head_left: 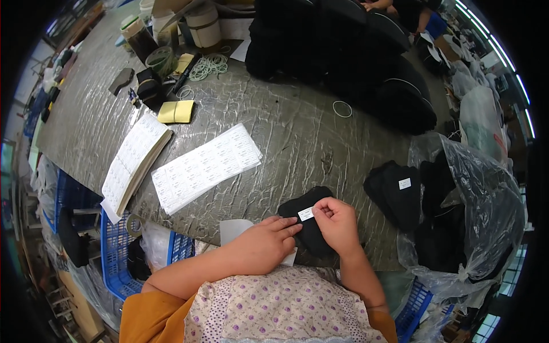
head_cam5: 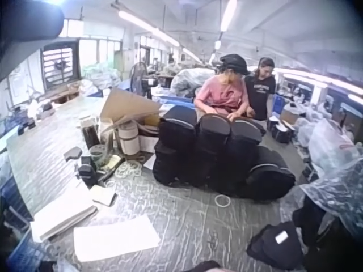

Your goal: Applying small white adhesive labels to black shoe components and stacking them.

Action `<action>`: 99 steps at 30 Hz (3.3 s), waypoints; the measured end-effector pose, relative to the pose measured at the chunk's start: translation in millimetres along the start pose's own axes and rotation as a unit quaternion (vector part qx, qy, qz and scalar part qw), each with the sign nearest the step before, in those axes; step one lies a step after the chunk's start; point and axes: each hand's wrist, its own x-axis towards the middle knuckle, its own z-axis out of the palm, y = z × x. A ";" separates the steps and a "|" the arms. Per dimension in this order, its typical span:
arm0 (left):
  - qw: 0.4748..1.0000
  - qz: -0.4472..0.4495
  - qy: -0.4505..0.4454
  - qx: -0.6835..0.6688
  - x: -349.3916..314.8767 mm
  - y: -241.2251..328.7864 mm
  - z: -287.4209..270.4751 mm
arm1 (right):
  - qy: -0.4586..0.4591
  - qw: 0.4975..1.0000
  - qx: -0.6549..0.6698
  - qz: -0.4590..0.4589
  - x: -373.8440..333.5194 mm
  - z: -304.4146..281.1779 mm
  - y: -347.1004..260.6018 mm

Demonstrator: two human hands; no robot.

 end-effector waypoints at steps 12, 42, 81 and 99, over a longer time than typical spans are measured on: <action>1.000 0.005 -0.010 0.001 1.9 -6.9 -1.3 | 0.011 0.999 -0.036 -0.010 5.1 4.6 1.6; 0.999 0.003 -0.017 0.030 11.3 -6.6 -0.8 | 0.056 0.994 -0.089 0.027 9.7 8.7 1.0; 0.997 -0.050 0.057 -0.034 17.0 -3.5 -29.3 | 0.196 0.974 0.105 -0.047 -17.9 -147.4 -6.0; 0.903 -0.240 0.264 -0.240 12.4 -14.4 -30.3 | -0.130 0.970 0.203 0.031 -33.0 25.2 -24.9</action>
